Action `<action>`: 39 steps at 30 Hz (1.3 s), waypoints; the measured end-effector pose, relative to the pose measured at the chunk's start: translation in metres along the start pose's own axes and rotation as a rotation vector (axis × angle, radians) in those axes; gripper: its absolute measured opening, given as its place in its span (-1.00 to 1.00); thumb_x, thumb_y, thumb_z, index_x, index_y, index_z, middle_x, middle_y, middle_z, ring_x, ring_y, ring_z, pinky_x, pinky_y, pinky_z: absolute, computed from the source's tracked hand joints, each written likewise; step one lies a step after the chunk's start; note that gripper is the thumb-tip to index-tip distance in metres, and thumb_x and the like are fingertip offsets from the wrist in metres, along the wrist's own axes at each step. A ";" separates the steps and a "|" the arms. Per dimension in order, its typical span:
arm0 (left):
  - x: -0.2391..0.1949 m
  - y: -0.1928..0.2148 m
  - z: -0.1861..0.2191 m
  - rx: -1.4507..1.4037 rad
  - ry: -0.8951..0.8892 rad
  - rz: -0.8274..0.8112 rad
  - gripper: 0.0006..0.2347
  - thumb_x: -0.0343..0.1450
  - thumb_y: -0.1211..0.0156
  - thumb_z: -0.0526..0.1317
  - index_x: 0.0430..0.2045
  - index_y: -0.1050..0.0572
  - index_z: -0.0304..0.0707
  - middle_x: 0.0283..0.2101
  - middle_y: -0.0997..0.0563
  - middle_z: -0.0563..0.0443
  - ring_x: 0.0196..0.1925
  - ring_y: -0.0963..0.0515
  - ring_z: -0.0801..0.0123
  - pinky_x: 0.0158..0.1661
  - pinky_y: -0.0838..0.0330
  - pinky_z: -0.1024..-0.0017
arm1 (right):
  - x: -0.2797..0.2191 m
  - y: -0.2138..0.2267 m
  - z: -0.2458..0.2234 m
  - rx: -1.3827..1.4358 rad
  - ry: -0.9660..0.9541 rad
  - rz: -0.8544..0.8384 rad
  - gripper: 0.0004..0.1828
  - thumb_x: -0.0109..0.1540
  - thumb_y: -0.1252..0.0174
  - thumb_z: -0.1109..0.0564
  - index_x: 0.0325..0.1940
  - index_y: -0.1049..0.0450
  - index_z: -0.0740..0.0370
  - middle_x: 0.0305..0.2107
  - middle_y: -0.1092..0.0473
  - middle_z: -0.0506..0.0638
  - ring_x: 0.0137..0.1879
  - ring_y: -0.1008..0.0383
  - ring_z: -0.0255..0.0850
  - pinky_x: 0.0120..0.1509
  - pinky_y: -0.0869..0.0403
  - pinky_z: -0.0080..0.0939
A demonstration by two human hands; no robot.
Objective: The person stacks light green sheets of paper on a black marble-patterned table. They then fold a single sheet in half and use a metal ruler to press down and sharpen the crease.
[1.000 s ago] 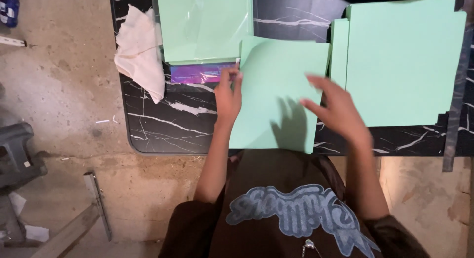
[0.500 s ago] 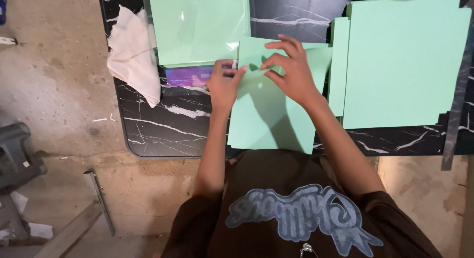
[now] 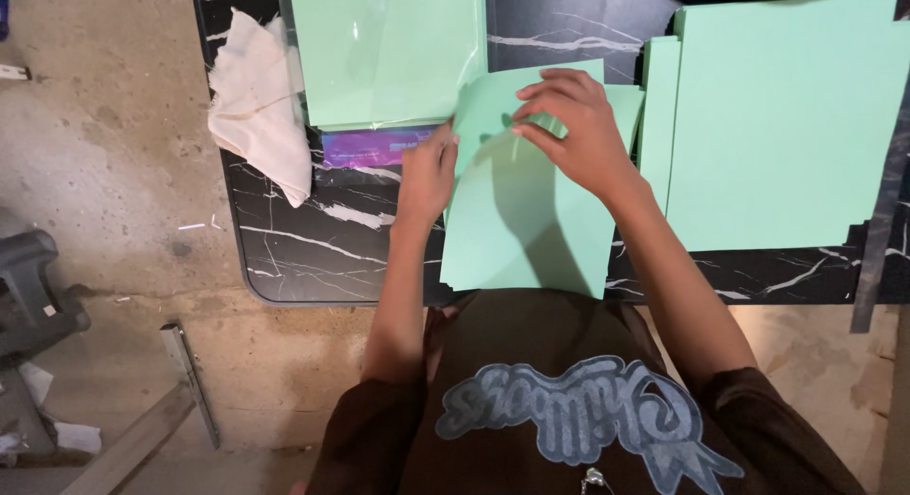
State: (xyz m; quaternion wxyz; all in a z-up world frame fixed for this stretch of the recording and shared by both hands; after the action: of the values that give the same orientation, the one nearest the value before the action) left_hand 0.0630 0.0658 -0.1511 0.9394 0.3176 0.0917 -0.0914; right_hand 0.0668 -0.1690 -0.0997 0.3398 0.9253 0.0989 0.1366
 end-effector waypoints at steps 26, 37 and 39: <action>0.020 -0.018 -0.012 -0.087 0.054 0.097 -0.72 0.33 -0.45 -0.23 -0.14 -0.54 -0.25 -0.44 -0.73 -0.12 -0.45 -0.73 0.33 -0.39 -0.54 0.41 | -0.018 0.004 -0.039 0.006 0.009 -0.018 -0.84 0.24 -0.39 0.12 -0.16 -0.56 0.16 -0.32 -0.48 -0.04 -0.10 -0.47 -0.07 0.18 -0.40 -0.05; -0.008 0.000 0.001 -0.097 -0.096 0.055 -0.89 0.50 -0.12 -0.38 -0.12 -0.44 -0.29 -0.05 -0.66 -0.24 -0.15 -0.72 0.12 -0.18 -0.56 0.28 | 0.011 -0.013 -0.019 0.061 -0.044 -0.019 -0.65 0.24 -0.38 0.19 0.11 -0.60 0.13 -0.31 -0.43 0.02 -0.14 -0.44 -0.10 -0.07 -0.45 -0.14; -0.011 0.006 0.010 -0.131 -0.163 0.015 -0.88 0.48 -0.11 -0.40 -0.14 -0.43 -0.31 0.26 -0.47 -0.28 -0.04 -0.66 0.08 -0.08 -0.53 0.26 | 0.015 -0.017 -0.017 0.039 -0.079 -0.048 -0.61 0.21 -0.39 0.22 0.13 -0.62 0.11 -0.37 -0.36 0.05 -0.19 -0.39 -0.06 -0.10 -0.43 -0.11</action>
State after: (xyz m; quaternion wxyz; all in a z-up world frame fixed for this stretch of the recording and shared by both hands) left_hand 0.0553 0.0653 -0.1372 0.9631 0.2477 0.0183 -0.1039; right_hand 0.0737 -0.1419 -0.0959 0.3284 0.9338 0.1100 0.0897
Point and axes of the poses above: each hand's wrist, its own x-axis towards the middle knuckle, its own y-axis out of the back of the hand, z = x × y, the point moved 1 cm from there along x, towards the middle knuckle
